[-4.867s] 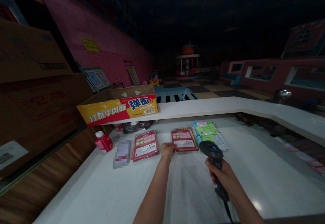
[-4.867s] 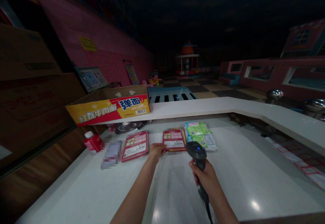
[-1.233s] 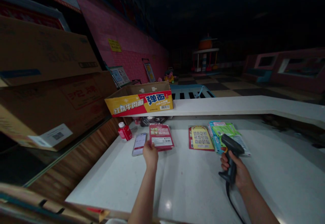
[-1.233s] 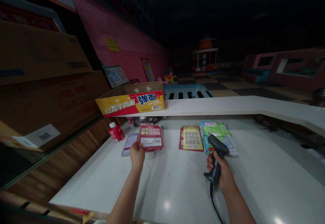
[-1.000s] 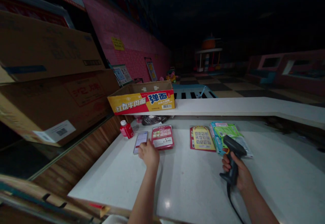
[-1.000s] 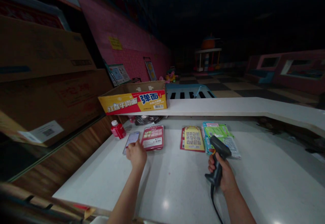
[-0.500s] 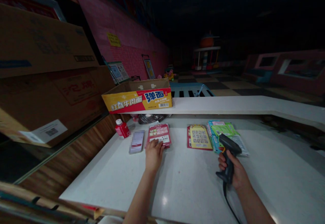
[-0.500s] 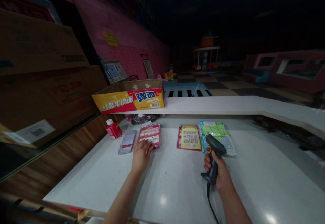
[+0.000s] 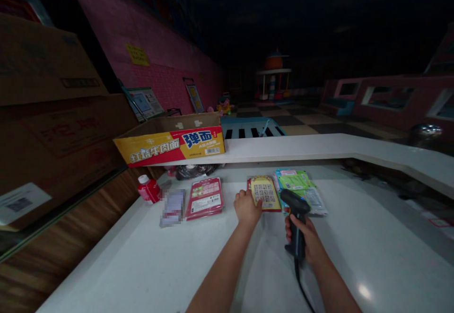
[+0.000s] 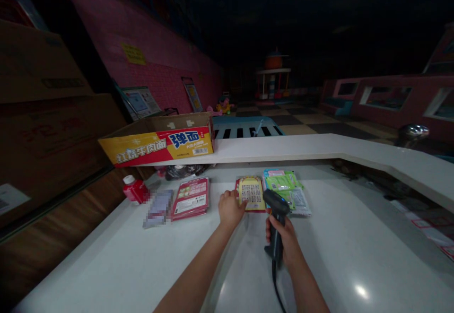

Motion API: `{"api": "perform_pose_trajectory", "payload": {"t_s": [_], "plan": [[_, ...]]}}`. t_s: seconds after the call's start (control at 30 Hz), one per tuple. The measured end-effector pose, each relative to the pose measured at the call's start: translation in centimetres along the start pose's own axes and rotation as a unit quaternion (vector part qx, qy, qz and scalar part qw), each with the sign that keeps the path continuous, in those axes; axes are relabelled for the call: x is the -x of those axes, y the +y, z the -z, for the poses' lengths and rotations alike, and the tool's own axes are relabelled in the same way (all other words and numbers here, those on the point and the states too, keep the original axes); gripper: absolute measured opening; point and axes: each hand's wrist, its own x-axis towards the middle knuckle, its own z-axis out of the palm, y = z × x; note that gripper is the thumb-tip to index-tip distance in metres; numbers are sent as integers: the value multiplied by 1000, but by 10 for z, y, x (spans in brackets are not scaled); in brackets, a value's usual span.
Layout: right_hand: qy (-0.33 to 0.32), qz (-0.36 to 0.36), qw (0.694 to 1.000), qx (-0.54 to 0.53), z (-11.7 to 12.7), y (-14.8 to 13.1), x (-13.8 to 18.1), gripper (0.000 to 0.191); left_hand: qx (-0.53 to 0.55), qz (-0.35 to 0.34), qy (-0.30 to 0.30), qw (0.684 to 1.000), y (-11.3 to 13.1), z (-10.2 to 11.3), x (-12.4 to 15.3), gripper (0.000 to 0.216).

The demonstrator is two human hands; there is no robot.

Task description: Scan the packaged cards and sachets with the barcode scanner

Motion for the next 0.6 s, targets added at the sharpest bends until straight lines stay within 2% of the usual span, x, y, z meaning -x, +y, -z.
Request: {"api": "perform_pose_trajectory", "payload": {"t_s": [0.1, 0.17, 0.33, 0.5, 0.6], "plan": [[6, 7, 999, 36, 0, 5, -2, 44, -26, 64, -20, 997, 13, -13, -5, 73], [9, 6, 999, 41, 0, 6, -3, 45, -33, 83, -35, 995, 14, -19, -7, 82], [4, 4, 999, 36, 1, 5, -5, 46, -37, 99, -43, 993, 2, -19, -16, 76], [10, 0, 999, 32, 2, 5, -6, 46, -12, 123, -89, 988, -10, -11, -29, 68], [8, 7, 1000, 27, 3, 6, -7, 44, 25, 121, -111, 986, -17, -8, -36, 51]]}}
